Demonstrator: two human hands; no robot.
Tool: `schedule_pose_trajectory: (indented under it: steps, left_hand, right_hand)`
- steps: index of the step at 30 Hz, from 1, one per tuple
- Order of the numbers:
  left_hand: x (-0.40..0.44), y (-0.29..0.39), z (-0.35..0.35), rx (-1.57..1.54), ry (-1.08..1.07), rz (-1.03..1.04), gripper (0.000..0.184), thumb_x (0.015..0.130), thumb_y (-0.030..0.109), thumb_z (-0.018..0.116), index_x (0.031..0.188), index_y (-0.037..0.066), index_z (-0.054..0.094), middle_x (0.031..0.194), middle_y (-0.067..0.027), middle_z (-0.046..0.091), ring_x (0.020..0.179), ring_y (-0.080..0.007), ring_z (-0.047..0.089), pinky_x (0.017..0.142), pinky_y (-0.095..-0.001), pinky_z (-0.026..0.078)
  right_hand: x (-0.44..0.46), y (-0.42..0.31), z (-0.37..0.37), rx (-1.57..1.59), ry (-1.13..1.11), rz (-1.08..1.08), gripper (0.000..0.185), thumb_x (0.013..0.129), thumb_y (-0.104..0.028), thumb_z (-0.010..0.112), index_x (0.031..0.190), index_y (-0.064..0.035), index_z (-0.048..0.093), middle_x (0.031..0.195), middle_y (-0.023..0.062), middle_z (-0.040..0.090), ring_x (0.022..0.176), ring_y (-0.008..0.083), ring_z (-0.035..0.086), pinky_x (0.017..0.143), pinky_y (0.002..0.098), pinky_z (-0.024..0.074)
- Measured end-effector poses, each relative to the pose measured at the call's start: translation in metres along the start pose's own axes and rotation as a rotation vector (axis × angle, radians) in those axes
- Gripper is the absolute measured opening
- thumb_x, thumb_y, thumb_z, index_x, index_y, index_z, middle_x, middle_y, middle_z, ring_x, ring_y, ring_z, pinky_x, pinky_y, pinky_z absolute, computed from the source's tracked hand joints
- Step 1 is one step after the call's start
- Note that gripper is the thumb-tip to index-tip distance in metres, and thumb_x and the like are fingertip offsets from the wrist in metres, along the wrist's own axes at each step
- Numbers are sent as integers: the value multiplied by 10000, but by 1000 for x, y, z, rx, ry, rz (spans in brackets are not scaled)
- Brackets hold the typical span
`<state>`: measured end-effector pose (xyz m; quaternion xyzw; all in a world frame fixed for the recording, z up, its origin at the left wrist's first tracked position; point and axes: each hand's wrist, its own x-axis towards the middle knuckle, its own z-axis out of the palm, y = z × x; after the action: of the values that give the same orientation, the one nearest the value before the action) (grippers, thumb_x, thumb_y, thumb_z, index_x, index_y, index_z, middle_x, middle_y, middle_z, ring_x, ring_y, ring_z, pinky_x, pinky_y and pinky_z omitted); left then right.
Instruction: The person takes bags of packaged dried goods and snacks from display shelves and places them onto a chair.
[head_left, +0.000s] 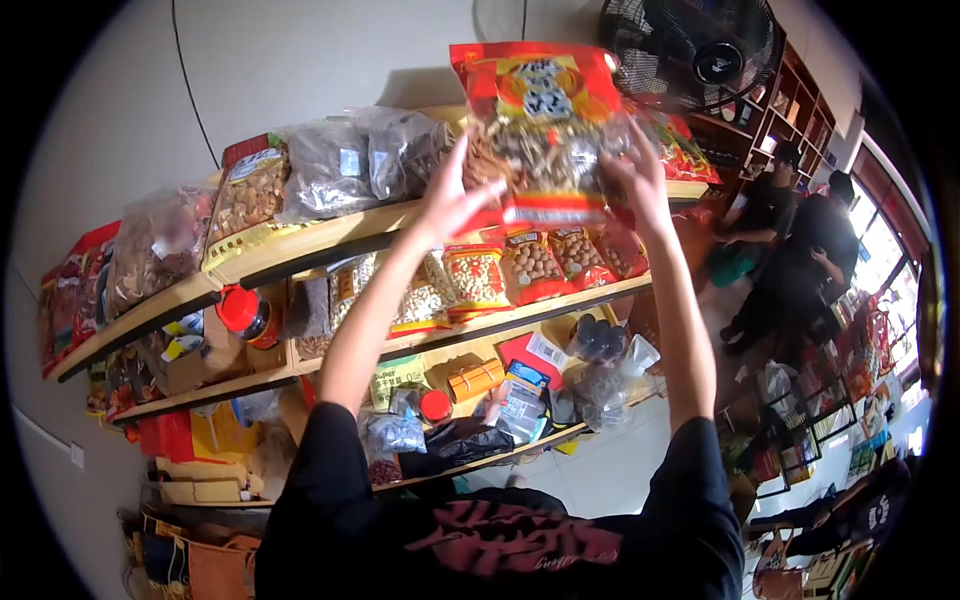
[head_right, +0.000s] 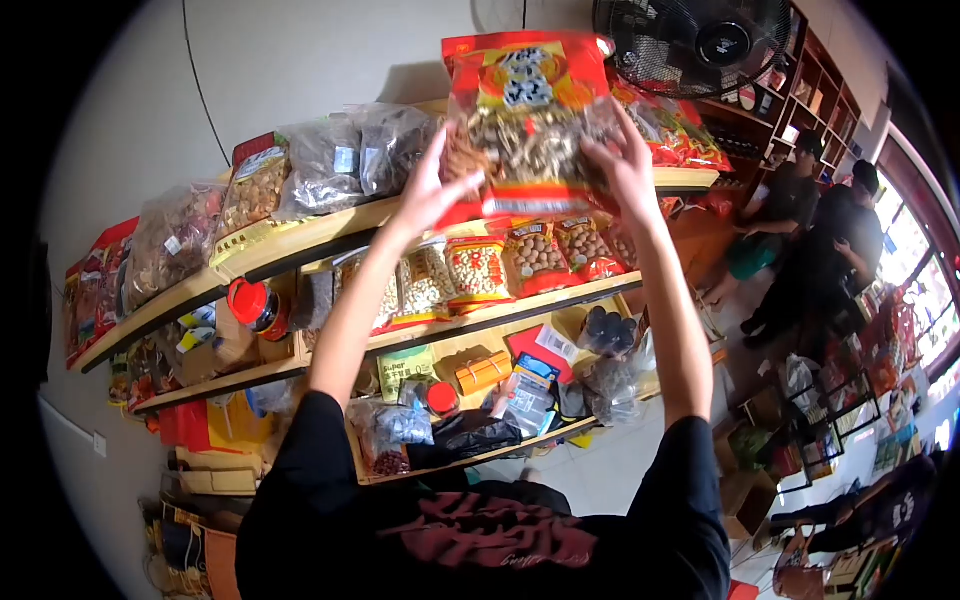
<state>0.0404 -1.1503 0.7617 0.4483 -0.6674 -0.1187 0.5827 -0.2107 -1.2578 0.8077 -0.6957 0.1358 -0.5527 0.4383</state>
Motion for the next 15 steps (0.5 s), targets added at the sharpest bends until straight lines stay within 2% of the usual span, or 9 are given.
schedule_pose_trajectory:
  steps: [3,4,6,7,8,10,12,13,15]
  left_hand:
    - [55,-52,-10,275,190,178,758,845,106,649,1445,4,198,1402,-239,388,1190,-247,508,1010,-350,400]
    - [58,-29,-8,339,222,-32,675,850,61,607,1429,18,262,1365,-260,427,1101,-242,579,929,-335,459]
    - [74,-45,-4,477,310,44,591,841,10,563,1394,31,354,1324,-255,476,874,-221,654,777,-317,516]
    - [68,-24,0,492,260,-76,553,820,-14,547,1352,-13,395,1213,-269,553,621,-194,614,578,-293,523]
    - [69,-39,4,418,249,-110,473,831,-26,529,1301,-6,468,1302,-255,492,517,-118,528,464,-217,462]
    - [65,-83,16,585,291,-20,385,838,-35,515,1221,-12,544,1372,-221,436,472,-56,480,407,-143,402]
    - [54,-89,19,852,242,118,306,861,24,509,1150,14,609,1347,-146,494,416,-56,442,357,-188,394]
    - [54,-95,19,851,256,138,303,871,41,502,1154,27,610,1334,-134,509,413,-52,437,353,-189,389]
    - [50,-91,21,873,241,123,306,885,63,494,1170,51,607,1320,-116,527,411,-42,432,349,-182,379]
  right_hand:
    - [72,27,-2,-27,-87,-55,658,836,-22,623,1423,-58,329,1212,155,581,1055,186,578,887,280,454]
    - [93,38,0,-96,-107,-105,642,833,-23,625,1412,-54,349,1174,153,605,1047,181,582,883,275,456]
    - [132,79,-1,-203,-107,-215,599,827,-11,617,1382,-44,394,1135,142,625,1025,177,590,860,269,467]
    - [147,99,-2,-203,-124,-212,586,825,-6,606,1374,-45,405,1136,141,624,1022,182,593,848,276,474]
    - [156,115,-2,-204,-142,-207,573,823,-1,595,1365,-46,417,1138,140,623,1020,187,595,837,283,482]
    - [142,128,6,-427,-94,-178,428,815,-25,562,1243,-26,541,1041,160,661,956,223,642,803,332,505]
    - [133,150,4,-762,-79,-250,347,816,-84,559,1156,-27,603,954,218,658,903,300,658,790,372,504]
    - [126,157,2,-678,-46,-311,327,820,-127,554,1126,-38,622,920,262,634,890,358,642,788,399,497]
    - [119,167,2,-559,-3,-249,336,827,-133,564,1147,-42,612,939,243,647,890,333,655,786,388,503]
